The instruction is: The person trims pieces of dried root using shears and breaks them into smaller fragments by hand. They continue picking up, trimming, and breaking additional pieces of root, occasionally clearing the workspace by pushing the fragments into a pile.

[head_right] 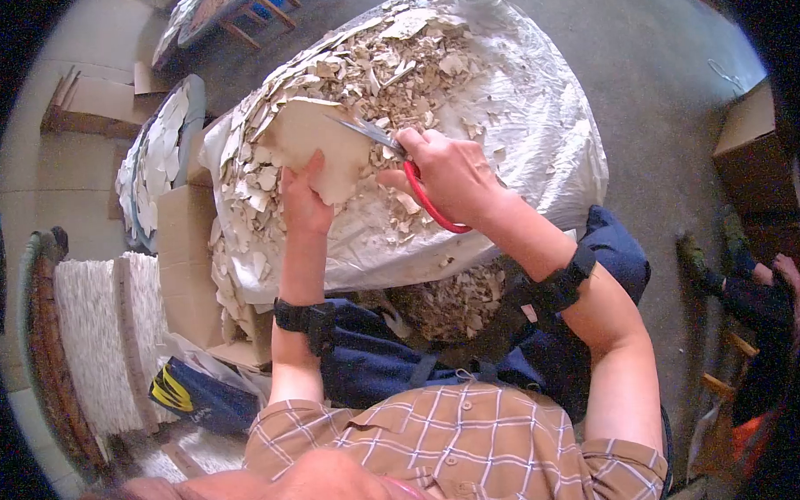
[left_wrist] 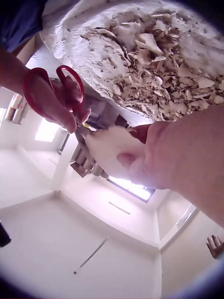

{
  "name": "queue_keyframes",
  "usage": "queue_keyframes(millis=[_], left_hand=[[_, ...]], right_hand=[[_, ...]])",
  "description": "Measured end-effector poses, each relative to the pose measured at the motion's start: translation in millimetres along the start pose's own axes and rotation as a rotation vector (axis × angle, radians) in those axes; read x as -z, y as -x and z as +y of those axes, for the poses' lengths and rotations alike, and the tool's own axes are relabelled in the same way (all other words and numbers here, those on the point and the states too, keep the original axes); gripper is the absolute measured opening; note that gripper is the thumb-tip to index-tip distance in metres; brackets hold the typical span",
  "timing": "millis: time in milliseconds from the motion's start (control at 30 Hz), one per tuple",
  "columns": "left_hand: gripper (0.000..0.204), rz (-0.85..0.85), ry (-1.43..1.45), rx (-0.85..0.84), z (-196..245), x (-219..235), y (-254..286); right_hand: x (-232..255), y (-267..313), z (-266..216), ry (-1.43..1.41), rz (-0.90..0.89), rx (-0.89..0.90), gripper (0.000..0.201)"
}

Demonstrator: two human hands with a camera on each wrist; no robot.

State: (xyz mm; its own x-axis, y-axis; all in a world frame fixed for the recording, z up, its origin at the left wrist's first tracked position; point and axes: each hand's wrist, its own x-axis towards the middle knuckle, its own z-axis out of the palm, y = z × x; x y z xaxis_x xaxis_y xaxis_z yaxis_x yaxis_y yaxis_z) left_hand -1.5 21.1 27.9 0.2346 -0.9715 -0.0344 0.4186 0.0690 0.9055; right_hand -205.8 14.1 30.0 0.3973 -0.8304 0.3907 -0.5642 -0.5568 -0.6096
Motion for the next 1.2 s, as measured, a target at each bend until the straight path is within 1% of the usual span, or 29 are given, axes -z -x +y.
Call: queue_keyframes(millis=[133,267,333,367,400,467,500,533,567,600,667,800,833,900,967,1067,1167,1200], left_hand=[[0.045,-0.051,0.045,0.015,-3,7,-1],[0.046,-0.08,0.044,0.016,-4,11,-2],[0.046,-0.073,0.047,0.03,-4,13,-1],[0.046,-0.066,0.052,0.045,-4,13,-1],[0.046,-0.068,0.052,0.044,-5,13,-1],[0.046,-0.108,0.151,0.081,-8,13,-3],[0.046,-0.107,0.152,0.079,-8,11,-4],[0.043,-0.059,0.211,0.081,-9,9,-5],[0.039,-0.009,0.268,0.083,-9,8,-6],[0.039,-0.004,0.264,0.078,-11,11,-9],[0.039,0.101,0.294,0.09,-14,15,-15],[0.041,0.089,0.342,0.111,-18,10,-14],[0.043,0.089,0.322,0.093,-18,7,-12],[0.045,0.09,0.3,0.074,-18,3,-9],[0.045,0.144,0.292,0.096,-18,0,-8],[0.044,0.129,0.297,0.071,-25,5,-12],[0.043,0.128,0.291,0.082,-23,3,-10],[0.043,0.127,0.291,0.082,-23,3,-11]], right_hand=[[-3,0,1,0.028,-0.029,-0.017,0.041],[-8,0,4,0.047,0.012,0.018,0.039],[-8,0,3,0.034,-0.049,-0.077,0.038],[-9,0,2,0.034,-0.047,-0.076,0.038],[-12,0,1,-0.002,-0.038,-0.092,0.038],[-16,-1,-1,-0.036,-0.029,-0.106,0.038],[-18,-2,-2,-0.062,0.024,-0.152,0.039],[-20,-2,-3,-0.091,0.076,-0.196,0.039],[-20,-3,-2,-0.096,0.073,-0.19,0.039],[-19,-3,-1,-0.08,0.08,-0.185,0.04],[-19,-4,-2,-0.065,0.089,-0.177,0.04],[-14,-1,-7,-0.035,0.023,-0.172,0.043],[-14,-1,-7,-0.018,0.003,-0.174,0.044],[-15,0,-7,-0.008,0.015,-0.167,0.043],[-16,0,-7,0.002,0.027,-0.159,0.043],[-15,-1,-7,0.011,0.013,-0.157,0.041],[-19,-1,-4,-0.026,-0.005,-0.162,0.04],[-21,0,-3,-0.09,0.014,-0.163,0.039]])
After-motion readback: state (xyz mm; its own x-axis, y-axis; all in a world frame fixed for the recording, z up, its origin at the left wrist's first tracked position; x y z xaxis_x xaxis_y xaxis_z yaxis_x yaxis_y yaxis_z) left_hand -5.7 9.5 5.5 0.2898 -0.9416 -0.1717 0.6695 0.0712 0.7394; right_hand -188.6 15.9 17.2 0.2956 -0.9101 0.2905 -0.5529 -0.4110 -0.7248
